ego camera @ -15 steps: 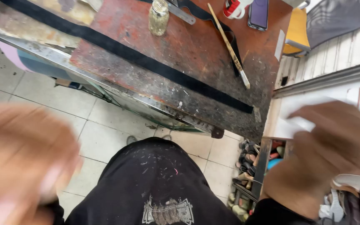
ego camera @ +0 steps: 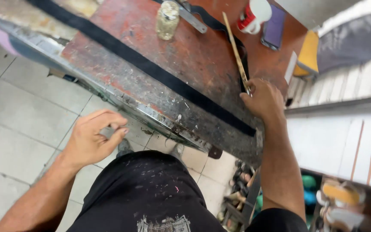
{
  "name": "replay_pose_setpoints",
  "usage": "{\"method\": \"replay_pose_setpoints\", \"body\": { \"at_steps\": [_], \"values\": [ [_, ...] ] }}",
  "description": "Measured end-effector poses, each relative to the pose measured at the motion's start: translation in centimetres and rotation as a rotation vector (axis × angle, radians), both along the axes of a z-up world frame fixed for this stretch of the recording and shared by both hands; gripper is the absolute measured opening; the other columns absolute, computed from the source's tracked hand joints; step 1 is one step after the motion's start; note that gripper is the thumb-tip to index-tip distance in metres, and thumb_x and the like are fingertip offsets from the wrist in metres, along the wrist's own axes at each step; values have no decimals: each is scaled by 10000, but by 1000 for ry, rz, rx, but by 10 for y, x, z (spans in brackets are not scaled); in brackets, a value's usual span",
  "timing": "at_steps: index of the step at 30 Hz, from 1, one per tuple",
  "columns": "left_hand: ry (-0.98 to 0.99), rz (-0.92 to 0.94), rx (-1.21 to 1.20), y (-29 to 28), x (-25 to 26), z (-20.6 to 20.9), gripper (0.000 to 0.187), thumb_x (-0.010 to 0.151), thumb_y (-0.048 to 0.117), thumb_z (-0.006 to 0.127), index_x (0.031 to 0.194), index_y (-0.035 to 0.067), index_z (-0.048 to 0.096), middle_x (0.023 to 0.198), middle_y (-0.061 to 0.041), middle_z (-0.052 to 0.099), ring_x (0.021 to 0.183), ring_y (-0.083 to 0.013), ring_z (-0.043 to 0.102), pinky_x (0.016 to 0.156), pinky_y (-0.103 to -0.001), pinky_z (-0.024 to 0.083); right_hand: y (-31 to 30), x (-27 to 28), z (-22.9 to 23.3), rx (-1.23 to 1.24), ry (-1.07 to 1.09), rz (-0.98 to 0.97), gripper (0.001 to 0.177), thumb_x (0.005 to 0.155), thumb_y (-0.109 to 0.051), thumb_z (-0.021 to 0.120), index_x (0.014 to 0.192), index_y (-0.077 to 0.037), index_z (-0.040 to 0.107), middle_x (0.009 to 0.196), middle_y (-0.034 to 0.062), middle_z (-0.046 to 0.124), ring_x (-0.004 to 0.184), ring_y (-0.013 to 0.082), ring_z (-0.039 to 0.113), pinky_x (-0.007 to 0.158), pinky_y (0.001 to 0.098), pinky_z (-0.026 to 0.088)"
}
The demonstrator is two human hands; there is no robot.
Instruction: The person applies a white substance from a small container onto a black strap using a wooden stick. They repeatedly dip the stick into the container and spread the substance along the length of the strap on a workbench.
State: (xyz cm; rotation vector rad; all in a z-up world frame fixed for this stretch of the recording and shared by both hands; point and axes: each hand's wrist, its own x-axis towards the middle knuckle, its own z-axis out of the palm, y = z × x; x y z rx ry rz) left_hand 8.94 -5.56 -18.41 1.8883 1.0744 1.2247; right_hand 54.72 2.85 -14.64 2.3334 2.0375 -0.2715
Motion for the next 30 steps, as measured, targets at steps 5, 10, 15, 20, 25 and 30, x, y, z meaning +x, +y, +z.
{"method": "replay_pose_setpoints", "body": {
  "at_steps": [5,10,15,20,25,30],
  "values": [
    [-28,99,22,-10,61,3,138,822,-8,767,947,47,751,805,-118,733,648,-264,707,631,-396,572,23,11,2,-72,103,75,440,790,-327,683,1189,-142,683,923,141,731,1017,448,685,909,592,513],
    [15,179,22,-18,116,-2,136,795,12,783,911,64,736,801,-89,734,650,-267,717,622,-386,578,16,19,23,-70,161,63,580,737,-325,703,1300,-198,641,883,91,725,1009,364,705,902,532,527],
    [62,246,5,-16,149,-7,108,813,30,785,886,53,709,780,-100,703,660,-324,701,628,-430,570,47,59,10,143,815,409,386,773,-68,754,1158,-58,727,674,42,582,615,131,537,573,236,416],
    [151,305,67,27,162,-10,145,805,71,796,864,69,664,746,-109,648,699,-370,685,653,-474,544,127,-15,19,72,1017,491,170,729,-36,608,897,-43,635,597,113,604,529,203,599,548,282,455],
    [175,321,135,60,184,3,199,805,152,818,853,137,626,746,-44,603,739,-326,680,682,-438,545,186,-119,3,346,737,551,214,810,-215,746,1006,-141,707,803,114,667,786,299,688,690,397,527],
    [255,234,86,81,185,-15,87,799,154,700,840,134,626,776,-25,610,762,-290,636,762,-417,506,194,-175,11,332,176,713,532,833,-557,708,1083,-87,730,1034,195,742,962,449,662,775,569,485]
  ]
}}
